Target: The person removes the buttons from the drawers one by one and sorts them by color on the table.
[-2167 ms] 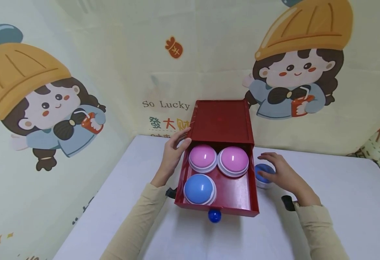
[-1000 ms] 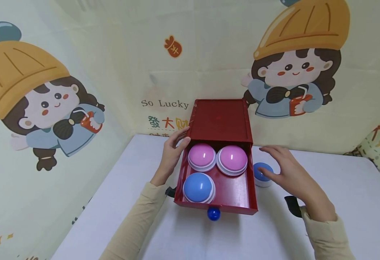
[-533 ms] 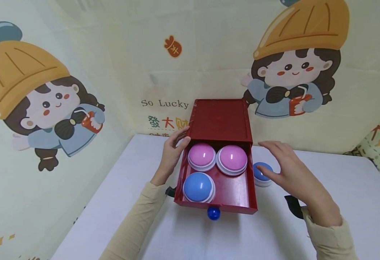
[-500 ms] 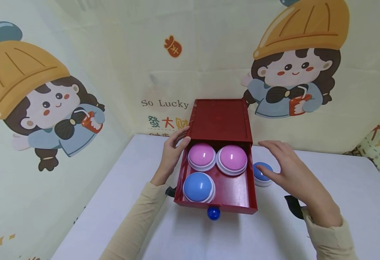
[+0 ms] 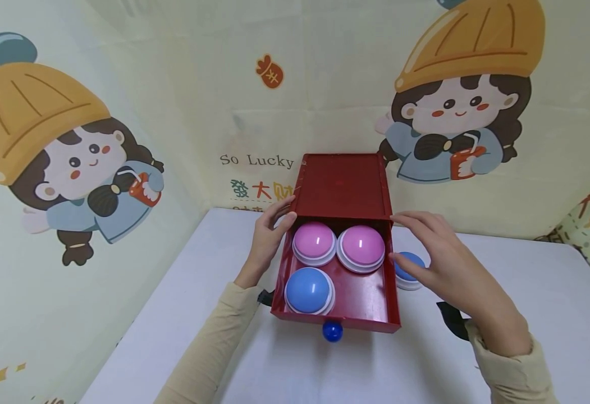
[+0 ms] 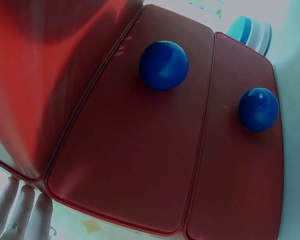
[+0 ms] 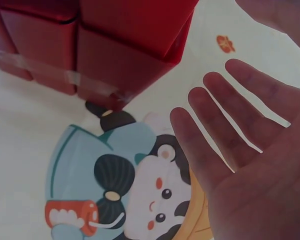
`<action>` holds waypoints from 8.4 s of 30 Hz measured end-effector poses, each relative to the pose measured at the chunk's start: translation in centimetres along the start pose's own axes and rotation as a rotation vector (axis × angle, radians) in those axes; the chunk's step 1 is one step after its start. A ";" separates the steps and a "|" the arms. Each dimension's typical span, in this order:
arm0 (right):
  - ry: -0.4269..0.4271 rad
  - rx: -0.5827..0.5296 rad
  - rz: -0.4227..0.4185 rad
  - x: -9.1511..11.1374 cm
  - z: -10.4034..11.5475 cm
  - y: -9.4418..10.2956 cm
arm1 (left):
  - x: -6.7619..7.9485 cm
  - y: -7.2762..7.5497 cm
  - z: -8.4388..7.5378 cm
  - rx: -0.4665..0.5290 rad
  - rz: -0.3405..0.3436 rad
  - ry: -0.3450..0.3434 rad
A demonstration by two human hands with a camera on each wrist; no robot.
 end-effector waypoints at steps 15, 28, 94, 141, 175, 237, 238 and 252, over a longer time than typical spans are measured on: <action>0.070 -0.049 0.055 -1.1 2.5 -0.5 | -0.4 0.2 1.6 -0.021 -0.005 0.010; 0.044 -0.112 0.131 -2.1 4.2 -0.5 | -0.7 0.1 3.0 -0.007 -0.022 -0.035; 0.233 -0.050 0.530 -4.6 9.5 -5.5 | 0.1 -0.1 -0.2 0.002 0.000 0.011; 0.350 -0.067 0.698 -4.3 10.8 -9.6 | 0.0 -0.2 0.0 -0.022 0.012 0.010; 0.352 -0.054 0.741 -4.1 10.5 -10.2 | -0.4 -0.2 2.1 -0.007 -0.006 -0.003; 0.291 -0.092 0.461 -4.0 8.6 -3.9 | -0.2 -0.4 -0.3 0.011 0.002 0.002; 0.290 -0.095 0.455 -4.0 8.5 -3.8 | -0.2 -0.4 -0.3 0.010 0.001 0.003; 0.222 -0.131 0.404 -3.2 7.1 -2.5 | 0.0 -0.2 0.2 0.032 -0.037 0.012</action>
Point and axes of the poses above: each hand's wrist, its own x-axis away from the middle knuckle, its own y-axis out of the back of the hand, z = x × y, the point moved 7 cm from there along -x, towards the middle knuckle, and after that the axes turned 1 degree about -z, right-handed, at the moved point
